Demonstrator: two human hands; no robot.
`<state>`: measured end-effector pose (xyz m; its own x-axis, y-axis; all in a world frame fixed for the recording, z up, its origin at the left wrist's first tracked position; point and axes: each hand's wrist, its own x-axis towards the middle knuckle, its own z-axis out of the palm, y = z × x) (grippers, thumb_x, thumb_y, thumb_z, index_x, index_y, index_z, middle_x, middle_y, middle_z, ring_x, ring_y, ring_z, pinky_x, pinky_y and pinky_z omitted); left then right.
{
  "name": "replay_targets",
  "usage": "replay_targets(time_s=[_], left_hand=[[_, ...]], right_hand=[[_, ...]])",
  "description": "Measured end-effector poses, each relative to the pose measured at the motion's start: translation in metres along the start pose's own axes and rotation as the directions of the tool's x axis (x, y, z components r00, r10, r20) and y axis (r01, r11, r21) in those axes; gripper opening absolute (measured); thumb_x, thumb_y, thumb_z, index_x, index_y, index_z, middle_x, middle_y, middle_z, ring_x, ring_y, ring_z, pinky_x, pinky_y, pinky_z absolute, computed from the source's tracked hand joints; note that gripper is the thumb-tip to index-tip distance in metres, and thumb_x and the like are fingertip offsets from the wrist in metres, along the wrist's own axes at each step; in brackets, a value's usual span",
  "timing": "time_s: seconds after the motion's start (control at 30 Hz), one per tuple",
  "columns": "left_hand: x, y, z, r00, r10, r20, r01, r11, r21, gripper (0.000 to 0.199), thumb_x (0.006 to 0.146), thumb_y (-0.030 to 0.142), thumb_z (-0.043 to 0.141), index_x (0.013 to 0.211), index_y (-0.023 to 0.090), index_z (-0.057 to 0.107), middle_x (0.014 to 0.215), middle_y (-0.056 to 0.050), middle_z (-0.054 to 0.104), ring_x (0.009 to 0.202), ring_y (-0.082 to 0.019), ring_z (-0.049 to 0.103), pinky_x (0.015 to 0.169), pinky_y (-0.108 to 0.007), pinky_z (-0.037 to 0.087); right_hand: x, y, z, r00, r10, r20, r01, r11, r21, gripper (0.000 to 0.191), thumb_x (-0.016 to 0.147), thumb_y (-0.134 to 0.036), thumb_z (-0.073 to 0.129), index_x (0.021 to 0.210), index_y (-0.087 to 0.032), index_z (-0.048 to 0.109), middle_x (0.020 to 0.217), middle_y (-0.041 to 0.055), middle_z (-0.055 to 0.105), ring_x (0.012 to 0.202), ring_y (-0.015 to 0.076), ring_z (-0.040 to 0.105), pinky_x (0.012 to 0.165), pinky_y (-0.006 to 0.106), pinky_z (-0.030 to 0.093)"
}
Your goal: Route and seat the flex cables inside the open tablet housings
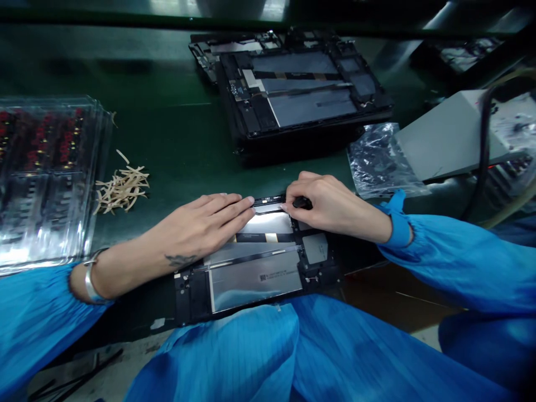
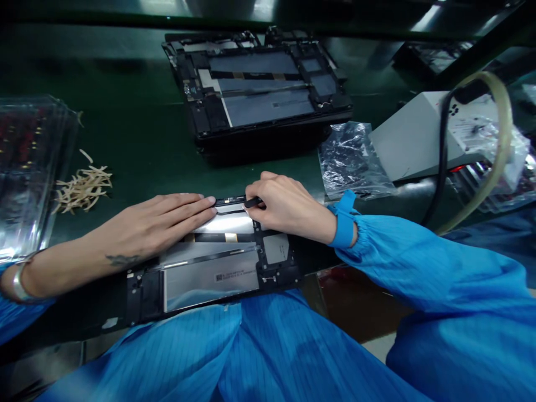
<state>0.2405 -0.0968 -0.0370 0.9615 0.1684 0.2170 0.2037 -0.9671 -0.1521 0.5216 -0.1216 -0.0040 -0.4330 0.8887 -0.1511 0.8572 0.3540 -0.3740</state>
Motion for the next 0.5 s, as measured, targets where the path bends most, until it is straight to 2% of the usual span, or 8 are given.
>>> replay_targets(time_s=[0.1, 0.2, 0.33, 0.4, 0.43, 0.5], left_hand=[[0.000, 0.000, 0.001, 1.000, 0.001, -0.011, -0.001, 1.000, 0.007, 0.040, 0.103, 0.013, 0.035, 0.139, 0.009, 0.053, 0.144, -0.018, 0.057, 0.126, -0.032, 0.061, 0.096, -0.045, 0.057], [0.004, 0.000, -0.003, 0.999, 0.030, -0.015, -0.030, 0.998, 0.049, 0.039, 0.102, 0.011, 0.034, 0.135, 0.006, 0.055, 0.139, -0.021, 0.060, 0.121, -0.033, 0.062, 0.089, -0.043, 0.058], [0.019, 0.001, -0.009, 0.998, 0.041, 0.049, -0.046, 0.995, 0.092, 0.042, 0.101, 0.008, 0.029, 0.134, 0.008, 0.056, 0.129, -0.021, 0.064, 0.114, -0.032, 0.063, 0.079, -0.039, 0.055], [0.030, 0.002, -0.011, 0.995, 0.015, 0.097, -0.025, 0.994, 0.103, 0.045, 0.101, 0.008, 0.027, 0.138, 0.012, 0.053, 0.121, -0.019, 0.064, 0.107, -0.031, 0.063, 0.076, -0.038, 0.053], [0.035, 0.004, -0.011, 0.994, -0.002, 0.110, -0.010, 0.994, 0.107, 0.046, 0.102, 0.009, 0.027, 0.140, 0.013, 0.052, 0.116, -0.018, 0.065, 0.103, -0.030, 0.064, 0.074, -0.038, 0.051], [0.046, 0.005, -0.012, 0.991, -0.028, 0.132, 0.014, 0.994, 0.104, 0.045, 0.102, 0.011, 0.030, 0.141, 0.015, 0.052, 0.107, -0.016, 0.064, 0.094, -0.028, 0.063, 0.070, -0.036, 0.048]], right_hand=[[-0.001, -0.001, 0.000, 1.000, -0.005, 0.002, 0.005, 1.000, -0.007, 0.017, 0.091, -0.025, 0.056, 0.079, -0.017, 0.065, 0.078, 0.0076, 0.065, 0.084, 0.0210, 0.058, 0.066, 0.029, 0.036], [0.000, -0.001, 0.001, 1.000, -0.005, 0.003, 0.005, 1.000, -0.012, 0.017, 0.092, -0.025, 0.055, 0.080, -0.017, 0.065, 0.078, 0.0078, 0.065, 0.084, 0.0209, 0.057, 0.066, 0.029, 0.036], [0.002, 0.003, 0.002, 1.000, -0.022, -0.010, 0.022, 1.000, -0.020, 0.019, 0.093, -0.026, 0.055, 0.080, -0.017, 0.064, 0.078, 0.0070, 0.065, 0.083, 0.0208, 0.056, 0.066, 0.030, 0.038], [-0.003, 0.002, 0.001, 0.992, -0.062, -0.106, 0.058, 0.997, -0.041, 0.017, 0.094, -0.027, 0.055, 0.084, -0.018, 0.065, 0.084, 0.0076, 0.067, 0.087, 0.0223, 0.056, 0.071, 0.033, 0.041], [-0.008, -0.001, 0.001, 0.976, -0.076, -0.204, 0.070, 0.997, -0.039, 0.016, 0.095, -0.028, 0.055, 0.088, -0.019, 0.066, 0.090, 0.0084, 0.068, 0.091, 0.0234, 0.057, 0.076, 0.035, 0.043], [-0.025, -0.013, 0.004, 0.899, -0.071, -0.433, 0.108, 0.992, 0.061, 0.020, 0.099, -0.032, 0.052, 0.097, -0.021, 0.069, 0.102, 0.0094, 0.068, 0.099, 0.0247, 0.059, 0.086, 0.039, 0.046]])
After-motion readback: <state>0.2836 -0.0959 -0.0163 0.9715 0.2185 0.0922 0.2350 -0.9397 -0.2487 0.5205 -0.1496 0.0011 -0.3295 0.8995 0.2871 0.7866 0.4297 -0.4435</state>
